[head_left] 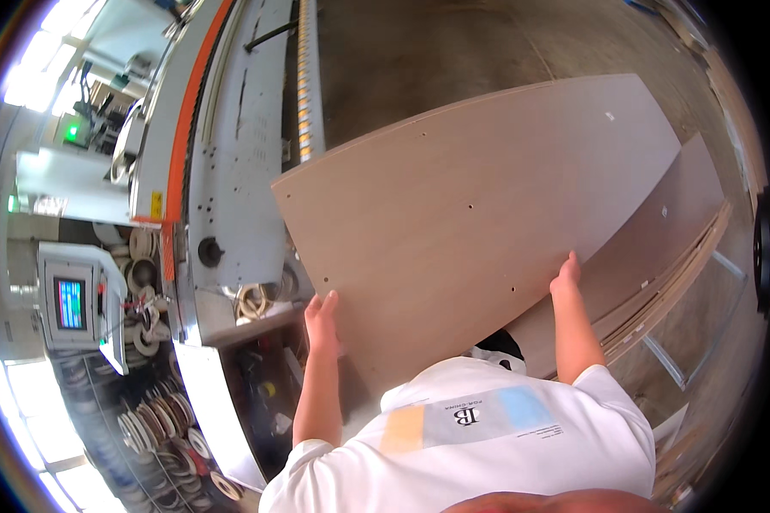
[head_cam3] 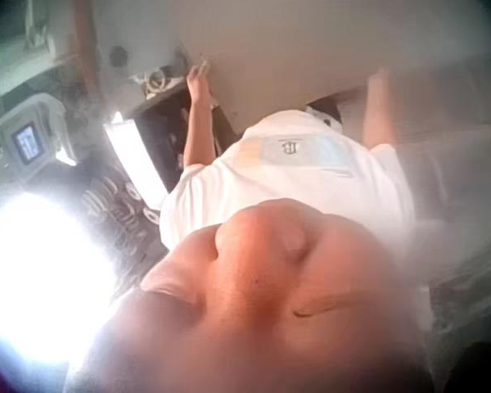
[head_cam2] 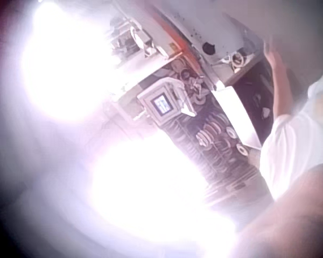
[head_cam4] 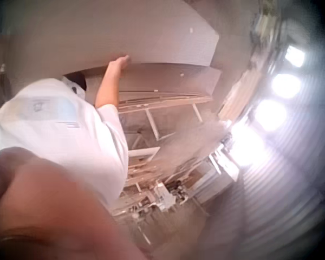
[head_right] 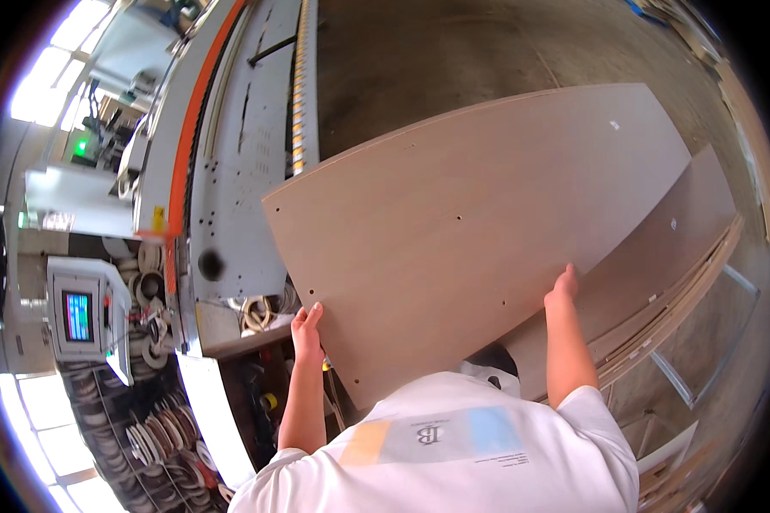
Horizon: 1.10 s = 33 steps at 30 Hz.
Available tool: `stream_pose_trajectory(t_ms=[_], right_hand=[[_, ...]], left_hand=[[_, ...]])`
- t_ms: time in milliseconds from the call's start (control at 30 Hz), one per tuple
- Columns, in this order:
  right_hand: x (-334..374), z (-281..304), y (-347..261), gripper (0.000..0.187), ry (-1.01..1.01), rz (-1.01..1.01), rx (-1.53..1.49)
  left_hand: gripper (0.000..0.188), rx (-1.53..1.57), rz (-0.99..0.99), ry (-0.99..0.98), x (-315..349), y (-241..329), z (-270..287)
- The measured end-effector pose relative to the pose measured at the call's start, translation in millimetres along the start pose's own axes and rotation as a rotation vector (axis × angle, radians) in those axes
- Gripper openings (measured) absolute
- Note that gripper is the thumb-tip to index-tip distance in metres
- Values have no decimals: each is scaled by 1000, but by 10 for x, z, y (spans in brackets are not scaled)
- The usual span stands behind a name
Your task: The person repeatedly picks up large rectangular wood panels from a stack on the floor and places them onto a conveyor belt of a processing machine. The person handles the panels one at a time, feeding them into the machine and then retrieving them to place them back on the stack. The task involves repetitive lifting and placement of the panels in a workshop environment.
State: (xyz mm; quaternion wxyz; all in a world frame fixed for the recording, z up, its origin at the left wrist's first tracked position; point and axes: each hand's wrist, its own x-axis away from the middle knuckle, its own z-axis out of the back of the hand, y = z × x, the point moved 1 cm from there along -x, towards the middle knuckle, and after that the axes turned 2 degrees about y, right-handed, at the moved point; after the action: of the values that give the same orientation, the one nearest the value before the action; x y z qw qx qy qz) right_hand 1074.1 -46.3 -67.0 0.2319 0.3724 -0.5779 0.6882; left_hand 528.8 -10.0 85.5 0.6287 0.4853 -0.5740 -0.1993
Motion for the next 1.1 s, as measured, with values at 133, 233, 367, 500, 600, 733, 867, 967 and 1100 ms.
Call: stream_pose_trajectory(t_ms=[133, 233, 367, 500, 600, 733, 867, 967, 1100], right_hand=[[642, 22, 596, 62, -30, 15, 16], [1390, -79, 1100, 61, -79, -76, -2], [2184, -57, 1915, 58, -164, -190, 16], [2701, -25, 2624, 54, -334, -388, 60], [3213, -80, 2920, 52, -398, -489, 230], [3460, -41, 3098, 50, -450, -538, 394], [3351, -135, 3424, 44, -456, -560, 595], [3198, -105, 3359, 51, -545, -603, 634], [3001, 19, 3444, 50, -620, -612, 699]], left_hand=[[12, -79, -78, 81, -133, 41, 968], [18, -151, -163, 115, -253, 157, 1812], [35, -406, -254, 280, -410, 390, 3131], [62, -863, -229, 433, -513, 949, 4213], [71, -1067, -231, 482, -634, 1281, 4747], [66, -1050, -256, 400, -683, 1786, 4713], [56, -1012, -288, 453, -779, 1471, 5486], [54, -1326, -528, 763, -585, 1328, 4809], [60, -1647, -939, 796, -187, 722, 4091]])
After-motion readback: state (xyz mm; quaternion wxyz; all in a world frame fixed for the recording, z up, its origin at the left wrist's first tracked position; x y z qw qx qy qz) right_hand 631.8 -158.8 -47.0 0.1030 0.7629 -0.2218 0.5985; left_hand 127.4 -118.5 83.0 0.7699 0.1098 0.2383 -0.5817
